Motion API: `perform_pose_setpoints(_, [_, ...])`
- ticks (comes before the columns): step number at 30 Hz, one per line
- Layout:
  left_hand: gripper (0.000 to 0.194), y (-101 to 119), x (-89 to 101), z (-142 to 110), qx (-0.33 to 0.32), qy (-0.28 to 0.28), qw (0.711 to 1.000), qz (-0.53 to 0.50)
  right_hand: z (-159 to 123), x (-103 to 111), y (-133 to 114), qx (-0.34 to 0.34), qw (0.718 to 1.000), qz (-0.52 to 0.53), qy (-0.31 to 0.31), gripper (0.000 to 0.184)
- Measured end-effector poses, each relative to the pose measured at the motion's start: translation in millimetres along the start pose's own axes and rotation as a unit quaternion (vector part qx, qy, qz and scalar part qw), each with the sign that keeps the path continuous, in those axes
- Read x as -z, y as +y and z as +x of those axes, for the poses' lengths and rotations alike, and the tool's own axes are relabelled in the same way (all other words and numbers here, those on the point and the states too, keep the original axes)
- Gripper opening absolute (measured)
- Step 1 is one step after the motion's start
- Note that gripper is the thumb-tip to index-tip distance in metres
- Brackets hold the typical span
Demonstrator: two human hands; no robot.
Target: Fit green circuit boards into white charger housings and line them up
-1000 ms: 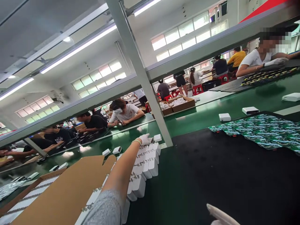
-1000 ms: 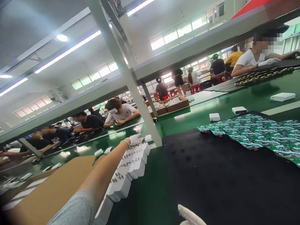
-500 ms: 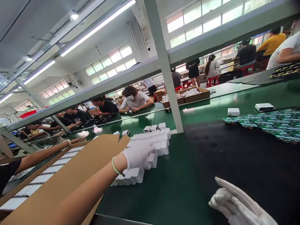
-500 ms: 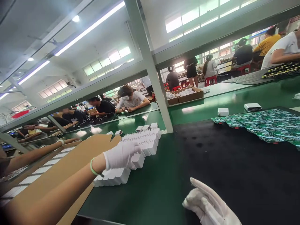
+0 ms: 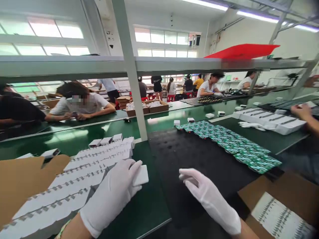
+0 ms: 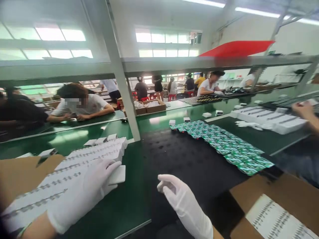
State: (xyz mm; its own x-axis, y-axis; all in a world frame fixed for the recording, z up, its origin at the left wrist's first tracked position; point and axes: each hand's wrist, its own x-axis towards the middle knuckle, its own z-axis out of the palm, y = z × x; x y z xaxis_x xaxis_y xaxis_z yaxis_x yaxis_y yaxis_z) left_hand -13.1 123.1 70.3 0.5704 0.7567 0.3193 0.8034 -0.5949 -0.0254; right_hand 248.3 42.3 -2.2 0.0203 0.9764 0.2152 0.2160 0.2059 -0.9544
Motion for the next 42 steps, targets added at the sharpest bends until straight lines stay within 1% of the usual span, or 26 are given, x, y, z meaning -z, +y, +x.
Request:
perform_pose_setpoints(1, [0.044, 8, -8.1, 0, -0.014, 0.006, 1.0, -0.013, 9, 13, 1, 0.007, 0.991, -0.134, 0.025, 0.027])
perform_pose_setpoints(2, [0.05, 17, -16.7, 0, -0.023, 0.004, 0.999, -0.032, 22, 27, 2, 0.02, 0.954, -0.294, 0.053, 0.03])
perform_pose_setpoints(3, [0.052, 26, -25.3, 1, -0.026, -0.005, 0.998, -0.056, 38, 42, 5, 0.013, 0.926, -0.37, 0.075, 0.035])
perform_pose_setpoints(4, [0.052, 34, -33.6, 3, -0.022, -0.018, 0.996, -0.082, 56, 59, 9, 0.003, 0.907, -0.411, 0.094, 0.038])
perform_pose_setpoints(6, [0.048, 45, -47.8, 7, -0.008, -0.056, 0.991, -0.12, 94, 91, 20, -0.033, 0.862, -0.489, 0.131, 0.036])
perform_pose_setpoints(7, [0.046, 47, -53.3, 9, -0.002, -0.076, 0.988, -0.134, 113, 106, 26, -0.053, 0.838, -0.523, 0.147, 0.036])
perform_pose_setpoints(9, [0.045, 45, -61.2, 11, 0.01, -0.101, 0.982, -0.16, 143, 133, 38, -0.087, 0.796, -0.578, 0.155, 0.031])
perform_pose_setpoints(10, [0.045, 42, -63.7, 11, 0.017, -0.107, 0.979, -0.173, 155, 143, 44, -0.099, 0.779, -0.6, 0.152, 0.03])
perform_pose_setpoints(12, [0.044, 35, -66.6, 10, 0.033, -0.104, 0.975, -0.193, 171, 159, 52, -0.106, 0.753, -0.635, 0.135, 0.029])
perform_pose_setpoints(15, [0.043, 27, -68.9, 8, 0.048, -0.097, 0.973, -0.203, 182, 171, 61, -0.088, 0.731, -0.669, 0.101, 0.029])
perform_pose_setpoints(19, [0.043, 25, -72.1, 10, 0.032, -0.093, 0.973, -0.21, 185, 175, 73, -0.05, 0.727, -0.682, 0.066, 0.026])
perform_pose_setpoints(24, [0.046, 24, -72.9, 12, 0.029, -0.103, 0.971, -0.215, 181, 176, 90, -0.016, 0.738, -0.669, 0.085, 0.029])
perform_pose_setpoints(29, [0.046, 25, -73.0, 13, 0.028, -0.099, 0.971, -0.215, 182, 179, 99, -0.003, 0.749, -0.656, 0.093, 0.024])
perform_pose_setpoints(34, [0.046, 24, -75.3, 10, 0.019, -0.089, 0.975, -0.203, 181, 180, 97, 0.004, 0.761, -0.635, 0.132, 0.02])
perform_pose_setpoints(38, [0.046, 24, -75.0, 9, 0.014, -0.084, 0.976, -0.198, 177, 172, 89, 0.028, 0.779, -0.606, 0.16, 0.022])
perform_pose_setpoints(40, [0.044, 25, -74.3, 9, 0.012, -0.084, 0.977, -0.196, 173, 166, 83, 0.034, 0.792, -0.59, 0.153, 0.021])
perform_pose_setpoints(42, [0.043, 25, -74.1, 10, 0.009, -0.082, 0.978, -0.194, 168, 162, 76, 0.035, 0.807, -0.575, 0.13, 0.02])
